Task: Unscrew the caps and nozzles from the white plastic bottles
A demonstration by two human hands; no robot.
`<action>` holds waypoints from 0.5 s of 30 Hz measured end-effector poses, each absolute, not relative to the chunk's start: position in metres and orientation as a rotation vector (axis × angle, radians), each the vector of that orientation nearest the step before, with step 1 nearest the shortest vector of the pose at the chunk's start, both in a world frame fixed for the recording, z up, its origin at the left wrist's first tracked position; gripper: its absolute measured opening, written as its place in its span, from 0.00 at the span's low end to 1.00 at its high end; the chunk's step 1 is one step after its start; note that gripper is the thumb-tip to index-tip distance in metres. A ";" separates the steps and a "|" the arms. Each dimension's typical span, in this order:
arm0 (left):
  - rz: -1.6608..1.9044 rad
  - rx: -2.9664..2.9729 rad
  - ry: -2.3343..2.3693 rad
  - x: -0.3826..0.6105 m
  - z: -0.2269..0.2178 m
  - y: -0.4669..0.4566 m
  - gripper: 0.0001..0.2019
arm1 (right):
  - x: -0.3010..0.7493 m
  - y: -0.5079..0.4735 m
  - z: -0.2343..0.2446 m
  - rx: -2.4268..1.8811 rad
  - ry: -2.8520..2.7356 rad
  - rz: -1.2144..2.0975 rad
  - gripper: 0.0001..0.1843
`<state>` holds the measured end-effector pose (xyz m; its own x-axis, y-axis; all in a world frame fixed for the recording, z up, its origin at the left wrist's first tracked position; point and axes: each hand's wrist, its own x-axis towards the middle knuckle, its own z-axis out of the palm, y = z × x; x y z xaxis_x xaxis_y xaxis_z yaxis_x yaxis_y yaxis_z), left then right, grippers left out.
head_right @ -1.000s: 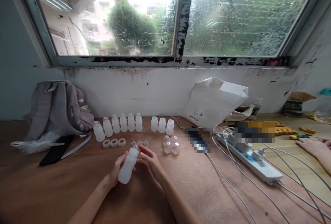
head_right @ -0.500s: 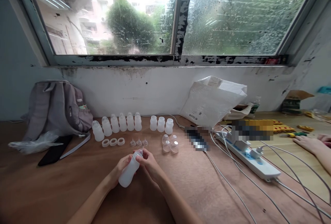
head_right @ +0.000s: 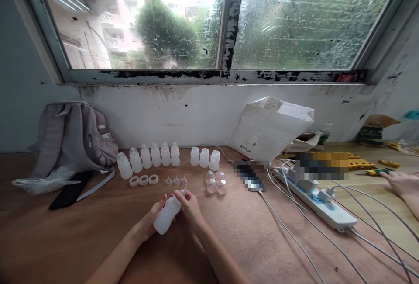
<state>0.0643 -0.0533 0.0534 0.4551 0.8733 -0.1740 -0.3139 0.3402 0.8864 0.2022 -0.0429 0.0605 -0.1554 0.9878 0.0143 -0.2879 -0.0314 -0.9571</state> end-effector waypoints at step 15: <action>1.022 1.552 1.273 0.068 0.066 -0.060 0.21 | 0.202 -0.041 0.059 -0.850 -0.943 1.538 0.14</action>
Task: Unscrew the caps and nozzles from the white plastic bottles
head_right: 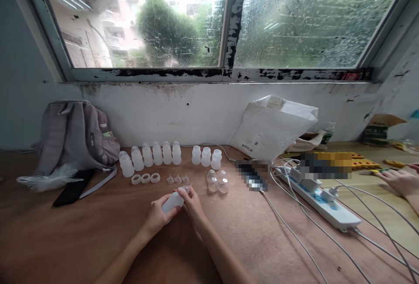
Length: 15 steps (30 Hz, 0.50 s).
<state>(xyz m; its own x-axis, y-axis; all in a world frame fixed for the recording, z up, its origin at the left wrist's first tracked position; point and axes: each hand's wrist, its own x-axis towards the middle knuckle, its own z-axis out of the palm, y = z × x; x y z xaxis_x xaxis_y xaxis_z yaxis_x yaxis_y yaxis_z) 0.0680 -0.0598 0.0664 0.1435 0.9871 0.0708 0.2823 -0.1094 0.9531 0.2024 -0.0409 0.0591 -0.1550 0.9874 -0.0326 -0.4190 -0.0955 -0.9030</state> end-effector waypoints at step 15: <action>0.691 1.082 0.807 0.077 0.064 -0.072 0.15 | 0.209 -0.053 0.082 -0.780 -1.096 1.641 0.17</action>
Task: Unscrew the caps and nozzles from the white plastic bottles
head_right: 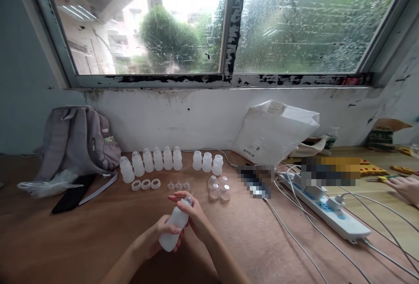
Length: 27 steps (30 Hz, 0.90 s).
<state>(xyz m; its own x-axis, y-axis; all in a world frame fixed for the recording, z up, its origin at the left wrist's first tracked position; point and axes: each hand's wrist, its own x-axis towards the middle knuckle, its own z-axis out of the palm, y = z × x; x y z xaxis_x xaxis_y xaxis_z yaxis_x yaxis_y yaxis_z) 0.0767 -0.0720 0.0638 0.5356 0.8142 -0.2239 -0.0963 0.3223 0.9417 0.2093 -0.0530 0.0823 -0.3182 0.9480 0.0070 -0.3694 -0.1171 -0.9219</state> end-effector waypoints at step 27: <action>0.990 1.957 1.480 0.092 0.045 -0.072 0.19 | 0.200 -0.046 0.059 -0.838 -1.038 1.406 0.11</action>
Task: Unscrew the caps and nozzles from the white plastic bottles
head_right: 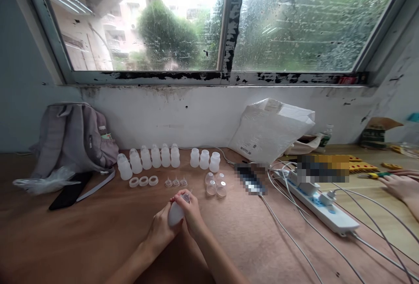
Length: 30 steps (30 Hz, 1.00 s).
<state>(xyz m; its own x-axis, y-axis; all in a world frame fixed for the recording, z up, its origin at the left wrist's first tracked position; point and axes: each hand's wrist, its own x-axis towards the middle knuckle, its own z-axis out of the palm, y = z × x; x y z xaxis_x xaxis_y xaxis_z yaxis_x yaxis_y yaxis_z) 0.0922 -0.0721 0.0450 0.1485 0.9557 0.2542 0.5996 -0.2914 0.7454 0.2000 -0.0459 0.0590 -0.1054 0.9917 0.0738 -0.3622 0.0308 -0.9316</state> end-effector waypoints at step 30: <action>1.354 1.853 1.495 0.069 0.043 -0.051 0.20 | 0.269 0.006 0.023 -1.358 -1.188 0.480 0.17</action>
